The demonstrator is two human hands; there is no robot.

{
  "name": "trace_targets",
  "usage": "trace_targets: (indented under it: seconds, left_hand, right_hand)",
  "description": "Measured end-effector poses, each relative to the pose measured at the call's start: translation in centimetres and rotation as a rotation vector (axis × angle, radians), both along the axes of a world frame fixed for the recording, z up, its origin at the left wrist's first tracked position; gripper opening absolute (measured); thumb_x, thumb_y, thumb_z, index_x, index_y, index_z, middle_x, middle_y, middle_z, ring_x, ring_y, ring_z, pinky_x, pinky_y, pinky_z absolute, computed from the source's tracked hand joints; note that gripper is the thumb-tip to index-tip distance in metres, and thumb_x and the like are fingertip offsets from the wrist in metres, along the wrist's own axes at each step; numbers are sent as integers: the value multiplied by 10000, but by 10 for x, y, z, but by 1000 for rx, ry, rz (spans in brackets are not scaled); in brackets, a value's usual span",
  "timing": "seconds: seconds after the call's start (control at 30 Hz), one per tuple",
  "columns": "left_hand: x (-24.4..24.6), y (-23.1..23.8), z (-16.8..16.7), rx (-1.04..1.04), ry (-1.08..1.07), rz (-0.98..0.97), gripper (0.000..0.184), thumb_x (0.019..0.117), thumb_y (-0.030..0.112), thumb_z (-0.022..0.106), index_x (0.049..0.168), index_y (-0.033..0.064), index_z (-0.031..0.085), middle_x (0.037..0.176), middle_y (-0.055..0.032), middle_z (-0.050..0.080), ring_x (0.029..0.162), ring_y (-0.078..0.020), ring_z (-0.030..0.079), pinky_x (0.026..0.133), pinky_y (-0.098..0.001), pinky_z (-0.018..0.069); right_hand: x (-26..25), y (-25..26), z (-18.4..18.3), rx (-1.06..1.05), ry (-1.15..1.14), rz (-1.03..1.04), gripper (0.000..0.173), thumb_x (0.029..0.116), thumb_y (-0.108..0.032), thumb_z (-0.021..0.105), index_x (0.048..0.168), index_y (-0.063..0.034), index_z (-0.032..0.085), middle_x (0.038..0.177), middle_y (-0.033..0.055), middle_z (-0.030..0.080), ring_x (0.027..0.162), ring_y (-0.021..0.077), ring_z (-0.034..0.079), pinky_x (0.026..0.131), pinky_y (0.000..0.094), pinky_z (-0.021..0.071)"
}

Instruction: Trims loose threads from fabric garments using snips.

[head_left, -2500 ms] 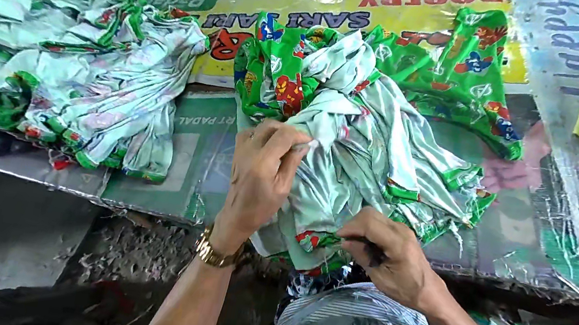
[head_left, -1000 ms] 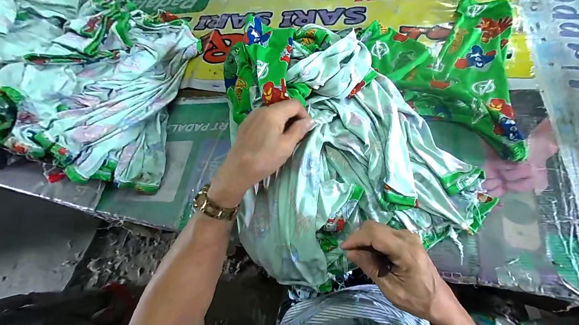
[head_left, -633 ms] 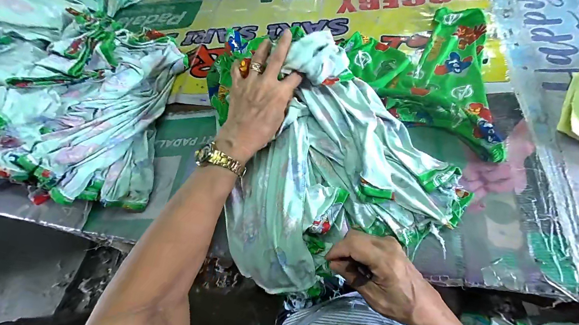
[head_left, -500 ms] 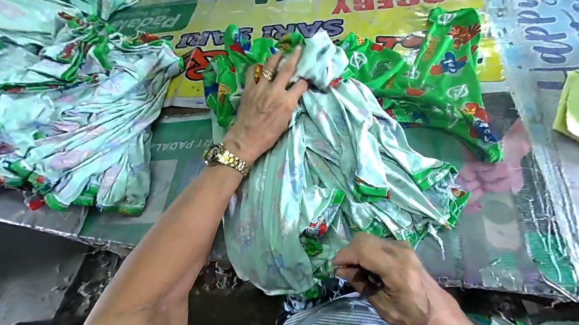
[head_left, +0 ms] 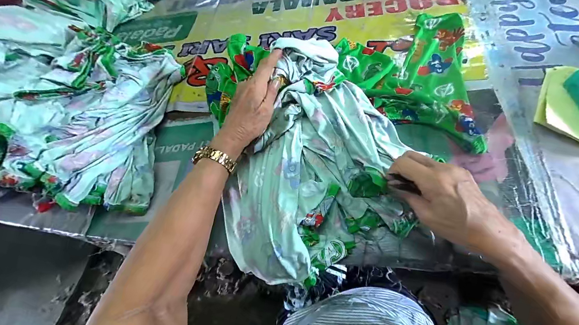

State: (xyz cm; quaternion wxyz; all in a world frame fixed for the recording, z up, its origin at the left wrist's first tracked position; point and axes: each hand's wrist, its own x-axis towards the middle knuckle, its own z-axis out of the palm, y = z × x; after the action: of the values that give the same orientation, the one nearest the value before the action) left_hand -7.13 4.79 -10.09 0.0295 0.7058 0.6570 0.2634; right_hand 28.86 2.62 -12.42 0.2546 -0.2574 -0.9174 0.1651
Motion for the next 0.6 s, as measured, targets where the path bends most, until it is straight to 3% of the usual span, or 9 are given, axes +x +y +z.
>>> trace_targets:
  seconds: [0.13, 0.23, 0.33, 0.4, 0.47, 0.57, 0.6]
  left_hand:
    - [2, 7, 2, 6, -55, 24, 517, 1117, 237, 317, 1603, 63, 333, 1506, -223, 521, 1333, -370, 567, 1107, -554, 426]
    - [3, 9, -1, 38, -56, 35, 527, 1117, 220, 321, 1615, 50, 293, 1515, -235, 507, 1323, -372, 576, 1106, -532, 434]
    - [6, 8, 0, 55, -2, 62, 510, 1102, 192, 362, 1595, 61, 346, 1457, -234, 561, 1272, -385, 608, 1062, -577, 455]
    - [17, 3, 8, 98, 115, 89, 503, 1029, 136, 476, 1528, 85, 457, 1483, -211, 539, 1325, -407, 554, 1048, -688, 390]
    - [30, -2, 12, 224, 327, 13, 474, 945, 168, 601, 1416, 119, 577, 1537, -220, 471, 1405, -443, 452, 1073, -738, 294]
    - [45, 8, 5, 244, 555, -138, 375, 960, 267, 636, 1324, 179, 662, 1507, -155, 532, 1423, -415, 454, 1099, -761, 238]
    - [45, 15, 4, 186, 540, -132, 339, 981, 256, 629, 1302, 155, 675, 1491, -139, 552, 1403, -401, 481, 1089, -751, 268]
  right_hand:
    - [19, -3, -6, -233, 232, -7, 97, 974, -131, 571, 993, -111, 664, 990, -18, 617, 794, 29, 594, 668, 198, 529]
    - [31, -10, -12, -473, 551, 18, 100, 976, -133, 534, 969, -134, 634, 1050, -25, 668, 664, 6, 576, 541, 161, 498]
    - [37, -15, -20, -642, 781, -12, 68, 965, -167, 567, 958, -183, 633, 1025, -35, 686, 572, 9, 539, 482, 158, 468]
    - [37, -19, -25, -630, 774, -56, 54, 938, -158, 599, 938, -200, 633, 978, -60, 691, 585, 1, 554, 492, 159, 477]
    - [33, -26, -29, -555, 676, -98, 37, 935, -159, 605, 930, -192, 622, 981, -88, 687, 660, -34, 581, 547, 137, 490]
    - [28, -31, -37, -368, 527, -162, 44, 925, -139, 607, 919, -106, 635, 986, -34, 685, 778, -67, 601, 647, 90, 497]
    - [28, -31, -41, -288, 476, -176, 74, 923, -136, 611, 927, -74, 651, 984, 14, 699, 795, -43, 616, 670, 99, 506]
